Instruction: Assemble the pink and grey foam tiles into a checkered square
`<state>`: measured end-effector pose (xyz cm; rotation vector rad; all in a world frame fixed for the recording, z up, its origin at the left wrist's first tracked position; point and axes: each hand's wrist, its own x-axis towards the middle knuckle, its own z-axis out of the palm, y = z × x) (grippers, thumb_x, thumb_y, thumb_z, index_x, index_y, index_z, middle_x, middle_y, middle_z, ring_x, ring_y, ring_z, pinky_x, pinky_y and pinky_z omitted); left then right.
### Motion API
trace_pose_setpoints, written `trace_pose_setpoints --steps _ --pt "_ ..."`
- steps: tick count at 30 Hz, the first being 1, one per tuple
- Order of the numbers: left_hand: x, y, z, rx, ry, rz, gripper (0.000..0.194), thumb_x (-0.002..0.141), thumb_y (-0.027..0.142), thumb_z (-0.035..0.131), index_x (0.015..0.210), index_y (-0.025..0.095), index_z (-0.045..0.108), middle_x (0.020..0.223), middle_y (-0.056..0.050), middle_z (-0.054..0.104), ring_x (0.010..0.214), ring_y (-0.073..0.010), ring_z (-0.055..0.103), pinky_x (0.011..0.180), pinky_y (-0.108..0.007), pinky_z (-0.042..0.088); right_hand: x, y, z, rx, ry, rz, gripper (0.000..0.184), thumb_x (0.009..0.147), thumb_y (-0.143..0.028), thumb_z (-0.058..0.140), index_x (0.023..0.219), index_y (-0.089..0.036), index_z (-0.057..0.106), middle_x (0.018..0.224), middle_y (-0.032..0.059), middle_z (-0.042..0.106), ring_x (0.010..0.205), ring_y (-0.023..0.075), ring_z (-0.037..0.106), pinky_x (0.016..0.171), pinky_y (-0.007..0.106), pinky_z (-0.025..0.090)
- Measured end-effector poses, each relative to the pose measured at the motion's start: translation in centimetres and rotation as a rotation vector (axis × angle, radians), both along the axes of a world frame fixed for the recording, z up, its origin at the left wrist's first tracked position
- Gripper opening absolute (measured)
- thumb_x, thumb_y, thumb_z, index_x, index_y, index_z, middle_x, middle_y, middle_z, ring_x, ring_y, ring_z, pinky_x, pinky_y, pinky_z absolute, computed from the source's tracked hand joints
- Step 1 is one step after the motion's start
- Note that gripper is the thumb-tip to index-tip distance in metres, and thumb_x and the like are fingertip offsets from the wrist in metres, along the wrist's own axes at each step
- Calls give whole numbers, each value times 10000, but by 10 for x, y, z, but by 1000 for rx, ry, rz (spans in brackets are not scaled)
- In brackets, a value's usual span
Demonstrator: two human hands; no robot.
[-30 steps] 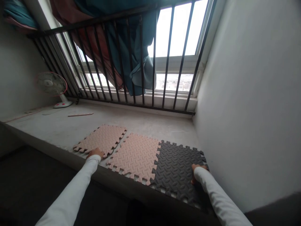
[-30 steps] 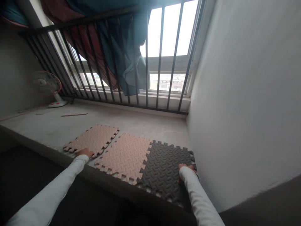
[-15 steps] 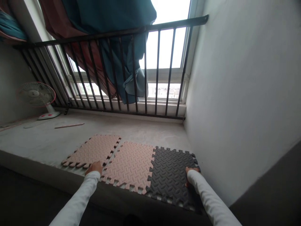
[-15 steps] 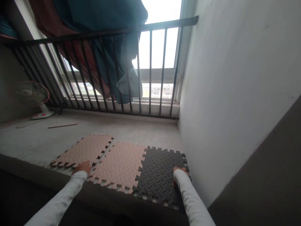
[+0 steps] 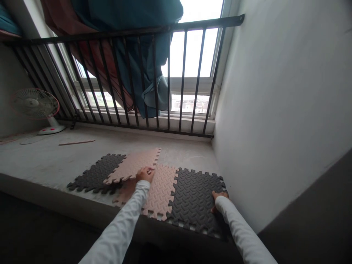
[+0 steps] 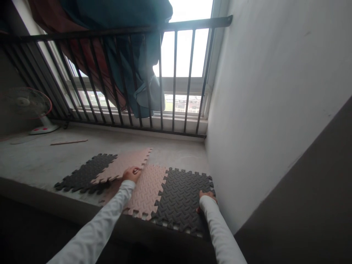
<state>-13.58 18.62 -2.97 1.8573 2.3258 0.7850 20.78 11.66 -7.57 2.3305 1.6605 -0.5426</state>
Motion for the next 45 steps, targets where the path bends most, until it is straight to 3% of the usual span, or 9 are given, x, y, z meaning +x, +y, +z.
trace_pose_setpoints --steps 3,5,8,11,15,20,27,33,45 --pt "89 -26 2 -54 -59 -233 300 688 238 425 917 172 608 905 -68 625 896 -168 530 816 -275 386 -6 -16 13 -129 -77 -31 977 487 -371 702 1312 -229 197 1380 162 161 1260 283 148 951 452 275" --pt "139 -49 -2 -103 -98 -535 415 683 281 452 1073 169 536 1065 -75 583 1008 -174 482 889 -292 351 -15 -28 19 -88 -113 -44 865 596 -327 642 1317 -162 194 1362 202 191 1248 273 198 962 426 262" --pt "174 -74 -9 -187 -64 -782 588 662 362 485 1227 232 387 1305 -57 391 1184 -210 327 984 -397 243 -34 -47 19 96 -187 20 738 672 -218 567 1312 -108 216 1343 230 225 1200 252 314 974 361 252" --pt "150 -72 -23 -380 74 -551 694 660 390 491 1290 199 275 1379 -109 237 1255 -262 182 992 -527 94 -51 -58 11 246 -184 92 757 660 -242 573 1319 -161 209 1381 177 161 1231 251 250 980 336 243" --pt "73 -52 -59 -519 214 -77 910 579 566 509 1321 171 160 1413 -147 28 1269 -330 -43 937 -608 27 -65 -48 2 302 -127 90 815 641 -433 570 1322 -202 187 1392 156 134 1255 294 154 976 392 218" --pt "27 -49 -88 -596 209 -99 978 503 710 420 1317 236 157 1421 -103 2 1263 -331 -91 914 -632 -12 -72 -3 -3 226 -103 -6 819 603 -649 473 1301 -309 211 1398 129 125 1245 371 81 921 556 147" --pt "37 -56 -72 -678 261 -74 947 528 737 346 1317 264 119 1422 -79 -40 1269 -310 -86 913 -626 33 -63 43 -14 196 -155 -171 779 626 -748 251 1294 -349 202 1379 173 151 1221 405 119 868 618 39" --pt "35 -56 -73 -679 282 -80 937 530 720 368 1314 259 141 1423 -82 -22 1273 -307 -59 923 -614 -6 -39 76 -11 200 -188 -211 793 629 -755 208 1299 -331 198 1373 188 154 1216 404 128 866 611 31" --pt "38 -57 -67 -728 299 -72 880 560 690 359 1311 289 134 1424 -58 -25 1276 -294 -62 900 -638 39 -15 103 -15 254 -223 -229 802 617 -767 175 1292 -336 217 1361 191 182 1209 410 154 877 595 20"
